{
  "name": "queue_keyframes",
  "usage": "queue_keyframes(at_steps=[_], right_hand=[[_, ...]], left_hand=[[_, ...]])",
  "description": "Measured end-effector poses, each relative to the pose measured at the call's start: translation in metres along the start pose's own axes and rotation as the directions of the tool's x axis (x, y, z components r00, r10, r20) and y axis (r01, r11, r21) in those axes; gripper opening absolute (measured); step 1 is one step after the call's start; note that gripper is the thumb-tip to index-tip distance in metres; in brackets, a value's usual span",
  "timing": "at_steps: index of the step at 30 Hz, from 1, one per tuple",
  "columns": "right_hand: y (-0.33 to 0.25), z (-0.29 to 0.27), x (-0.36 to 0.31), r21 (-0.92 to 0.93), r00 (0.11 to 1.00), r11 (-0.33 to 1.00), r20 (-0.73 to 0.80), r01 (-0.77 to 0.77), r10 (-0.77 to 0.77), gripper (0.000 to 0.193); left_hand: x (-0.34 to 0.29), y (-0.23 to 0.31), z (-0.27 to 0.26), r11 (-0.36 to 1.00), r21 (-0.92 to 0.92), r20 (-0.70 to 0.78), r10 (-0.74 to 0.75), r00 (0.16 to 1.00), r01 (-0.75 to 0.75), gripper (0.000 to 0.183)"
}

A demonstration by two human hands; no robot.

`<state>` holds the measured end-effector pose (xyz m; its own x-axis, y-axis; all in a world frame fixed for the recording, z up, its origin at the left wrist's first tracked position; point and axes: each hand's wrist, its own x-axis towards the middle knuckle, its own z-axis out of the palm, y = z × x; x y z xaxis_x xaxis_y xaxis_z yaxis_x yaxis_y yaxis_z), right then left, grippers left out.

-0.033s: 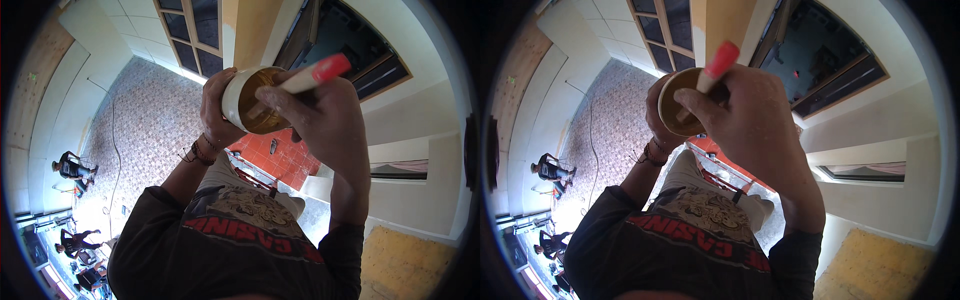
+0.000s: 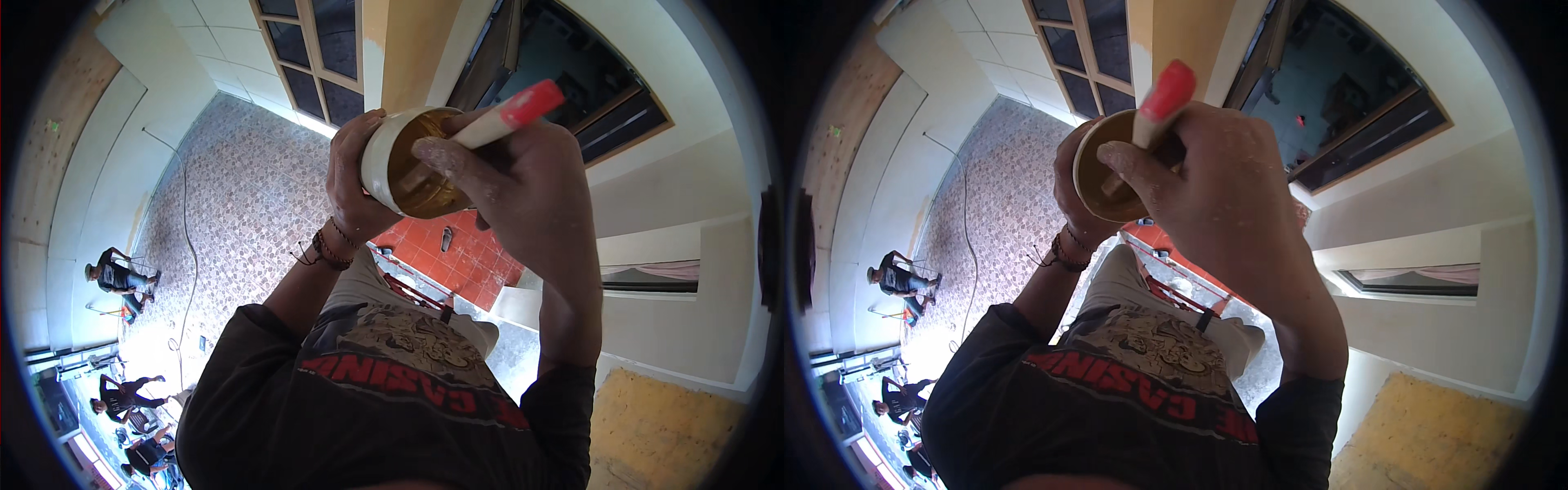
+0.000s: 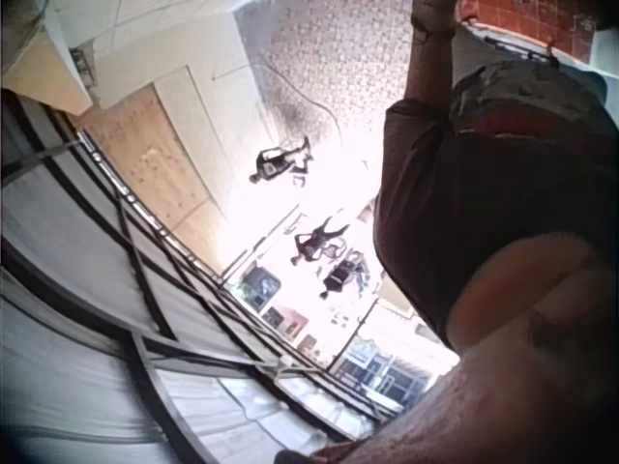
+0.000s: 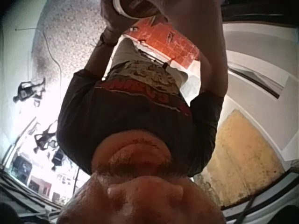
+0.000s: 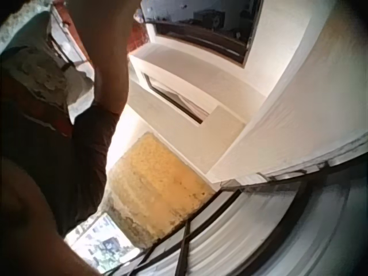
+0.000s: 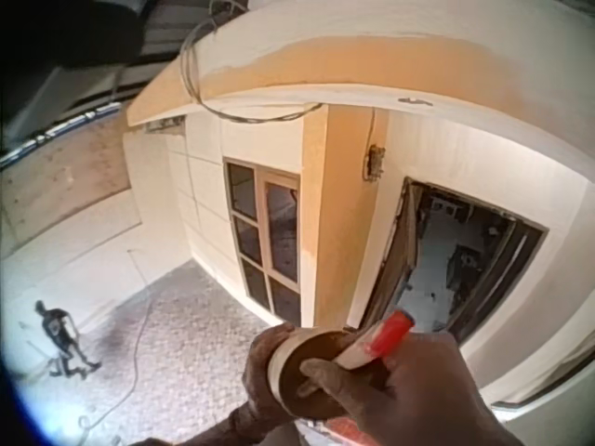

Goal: Painting the upper beam or frame of a doorway with white paint using a brush.

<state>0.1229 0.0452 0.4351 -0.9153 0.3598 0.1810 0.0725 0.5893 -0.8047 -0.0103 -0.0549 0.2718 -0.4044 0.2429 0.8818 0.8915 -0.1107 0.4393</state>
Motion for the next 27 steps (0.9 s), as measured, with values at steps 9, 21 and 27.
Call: queue_keyframes(at_steps=[9,21,27], right_hand=[[0.004,0.006,0.006,-0.23,0.988,0.961,0.004,0.153,-0.157,0.025],[-0.006,-0.029,0.02,-0.132,0.909,0.909,0.196,0.396,-0.367,0.014],[-0.005,-0.037,0.021,-0.236,0.741,0.709,0.331,0.665,-0.584,0.026]], left_hand=[[0.003,0.0,-0.004,0.998,0.05,-0.022,0.04,0.999,-0.039,0.079],[0.006,0.003,-0.016,0.967,-0.129,0.207,-0.192,0.959,0.221,0.092],[0.008,-0.001,-0.023,0.873,-0.309,0.347,-0.265,0.9,0.377,0.09]])
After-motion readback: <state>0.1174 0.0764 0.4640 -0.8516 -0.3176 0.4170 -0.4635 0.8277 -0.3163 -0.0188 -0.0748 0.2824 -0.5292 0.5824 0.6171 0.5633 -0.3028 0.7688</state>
